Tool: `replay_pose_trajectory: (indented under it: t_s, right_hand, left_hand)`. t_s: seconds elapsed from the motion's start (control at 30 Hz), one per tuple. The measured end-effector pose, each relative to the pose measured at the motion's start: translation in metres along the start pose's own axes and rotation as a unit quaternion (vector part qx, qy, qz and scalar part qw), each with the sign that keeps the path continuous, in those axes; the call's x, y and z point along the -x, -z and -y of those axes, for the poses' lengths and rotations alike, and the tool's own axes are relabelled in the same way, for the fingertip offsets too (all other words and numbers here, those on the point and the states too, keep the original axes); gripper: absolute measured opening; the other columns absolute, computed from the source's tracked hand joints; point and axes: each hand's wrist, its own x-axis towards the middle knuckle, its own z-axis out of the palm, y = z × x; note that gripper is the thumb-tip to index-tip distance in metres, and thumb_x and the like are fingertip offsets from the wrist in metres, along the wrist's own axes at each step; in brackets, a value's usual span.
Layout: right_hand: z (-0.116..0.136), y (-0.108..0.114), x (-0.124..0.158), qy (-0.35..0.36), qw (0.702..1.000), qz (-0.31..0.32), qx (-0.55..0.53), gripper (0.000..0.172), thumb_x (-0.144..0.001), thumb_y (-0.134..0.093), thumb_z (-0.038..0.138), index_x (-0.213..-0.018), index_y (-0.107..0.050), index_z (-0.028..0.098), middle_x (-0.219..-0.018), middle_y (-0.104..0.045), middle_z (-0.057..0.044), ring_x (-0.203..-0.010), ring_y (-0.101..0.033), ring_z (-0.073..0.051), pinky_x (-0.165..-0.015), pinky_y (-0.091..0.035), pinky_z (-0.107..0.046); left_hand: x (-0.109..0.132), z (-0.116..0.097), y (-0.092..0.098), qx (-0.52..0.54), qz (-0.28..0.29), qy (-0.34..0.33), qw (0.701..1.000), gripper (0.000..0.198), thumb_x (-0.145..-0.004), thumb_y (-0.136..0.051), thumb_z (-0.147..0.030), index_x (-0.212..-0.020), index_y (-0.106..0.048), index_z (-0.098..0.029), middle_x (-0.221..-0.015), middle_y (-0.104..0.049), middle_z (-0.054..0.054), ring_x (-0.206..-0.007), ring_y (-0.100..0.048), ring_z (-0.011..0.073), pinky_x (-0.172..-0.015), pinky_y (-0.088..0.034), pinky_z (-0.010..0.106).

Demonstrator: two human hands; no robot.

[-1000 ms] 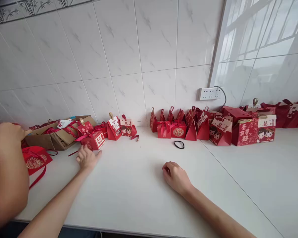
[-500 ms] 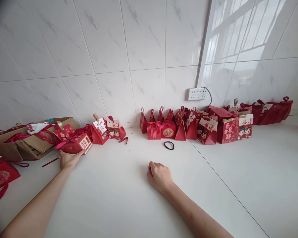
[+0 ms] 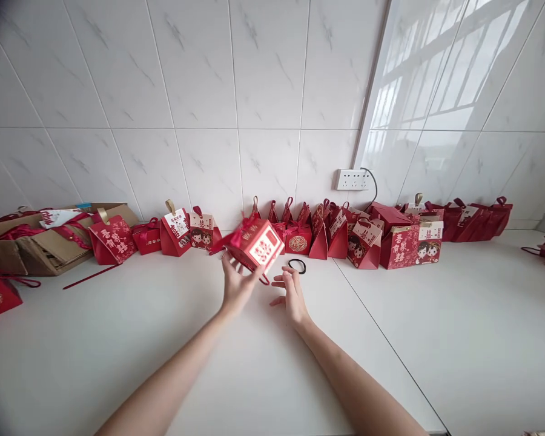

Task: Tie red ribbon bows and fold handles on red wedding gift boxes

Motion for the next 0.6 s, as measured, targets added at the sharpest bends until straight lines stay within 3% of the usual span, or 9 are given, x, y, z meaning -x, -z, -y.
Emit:
replay_pose_trajectory:
  t_s: [0.07, 0.13, 0.2, 0.3, 0.4, 0.47, 0.53, 0.6]
  right_hand:
    - [-0.004, 0.005, -0.003, -0.024, 0.986, -0.009, -0.164, 0.051, -0.081, -0.042, 0.064, -0.116, -0.043, 0.026, -0.106, -0.059, -0.006, -0.091, -0.061, -0.022, -0.060, -0.052, -0.031]
    - [-0.006, 0.008, -0.007, -0.064, 0.974, 0.009, -0.219, 0.051, -0.078, -0.049, 0.063, -0.111, -0.049, 0.025, -0.104, -0.062, -0.006, -0.083, -0.063, -0.021, -0.064, -0.053, -0.032]
    - [-0.007, 0.012, -0.012, -0.104, 0.968, 0.011, -0.228, 0.046, -0.075, -0.055, 0.061, -0.100, -0.055, 0.022, -0.096, -0.065, -0.007, -0.076, -0.063, -0.021, -0.064, -0.054, -0.033]
    - [-0.008, 0.016, -0.020, -0.116, 0.971, 0.007, -0.211, 0.038, -0.072, -0.060, 0.055, -0.086, -0.058, 0.020, -0.092, -0.066, -0.007, -0.077, -0.064, -0.021, -0.066, -0.055, -0.035]
    - [-0.007, 0.017, -0.022, -0.091, 0.986, -0.005, -0.140, 0.046, -0.075, -0.055, 0.054, -0.108, -0.054, 0.021, -0.109, -0.063, -0.009, -0.089, -0.065, -0.024, -0.073, -0.057, -0.040]
    - [-0.005, 0.020, -0.021, -0.079, 0.991, -0.054, -0.095, 0.063, -0.076, -0.053, 0.054, -0.128, -0.037, 0.023, -0.129, -0.051, -0.012, -0.109, -0.059, -0.027, -0.084, -0.054, -0.043]
    - [-0.002, 0.026, -0.021, -0.054, 0.990, -0.120, -0.047, 0.078, -0.074, -0.057, 0.055, -0.137, -0.024, 0.023, -0.145, -0.030, -0.014, -0.131, -0.038, -0.028, -0.103, -0.041, -0.044]
    - [-0.002, 0.035, -0.023, 0.005, 0.987, -0.150, 0.056, 0.086, -0.071, -0.061, 0.056, -0.140, -0.022, 0.021, -0.150, -0.018, -0.015, -0.141, -0.018, -0.028, -0.113, -0.024, -0.044]
  left_hand:
    - [0.016, 0.008, -0.008, -0.033, 0.053, 0.069, 0.996, 0.080, -0.059, -0.076, -0.033, -0.123, -0.030, -0.018, -0.128, -0.042, 0.018, -0.118, -0.049, 0.0292, -0.096, -0.045, 0.044]
    - [0.023, 0.014, -0.004, -0.044, 0.125, 0.111, 0.985, 0.071, -0.063, -0.073, -0.033, -0.120, -0.035, -0.017, -0.124, -0.047, 0.017, -0.117, -0.051, 0.0295, -0.095, -0.045, 0.045]
    - [0.025, 0.016, 0.003, -0.027, 0.161, 0.118, 0.980, 0.054, -0.072, -0.063, -0.034, -0.119, -0.040, -0.019, -0.126, -0.048, 0.015, -0.121, -0.048, 0.0272, -0.097, -0.044, 0.043]
    - [0.023, 0.011, 0.007, -0.011, 0.171, 0.095, 0.981, 0.037, -0.080, -0.052, -0.033, -0.115, -0.047, -0.022, -0.133, -0.045, 0.010, -0.130, -0.040, 0.0237, -0.102, -0.041, 0.039]
    - [0.025, 0.007, 0.004, -0.011, 0.219, 0.096, 0.971, 0.032, -0.080, -0.052, -0.031, -0.111, -0.052, -0.021, -0.129, -0.052, 0.010, -0.127, -0.044, 0.0232, -0.102, -0.041, 0.039]
    - [0.027, 0.008, 0.001, -0.024, 0.209, 0.134, 0.968, 0.032, -0.077, -0.055, -0.025, -0.108, -0.053, -0.020, -0.122, -0.056, 0.010, -0.123, -0.048, 0.0237, -0.097, -0.044, 0.038]
    - [0.025, 0.012, 0.001, -0.045, 0.157, 0.172, 0.972, 0.032, -0.073, -0.056, -0.020, -0.105, -0.052, -0.019, -0.121, -0.056, 0.011, -0.119, -0.050, 0.0245, -0.092, -0.046, 0.038]
    - [0.020, 0.018, 0.004, -0.060, 0.111, 0.195, 0.973, 0.034, -0.072, -0.055, -0.018, -0.105, -0.049, -0.019, -0.123, -0.054, 0.013, -0.118, -0.052, 0.0254, -0.092, -0.045, 0.040]
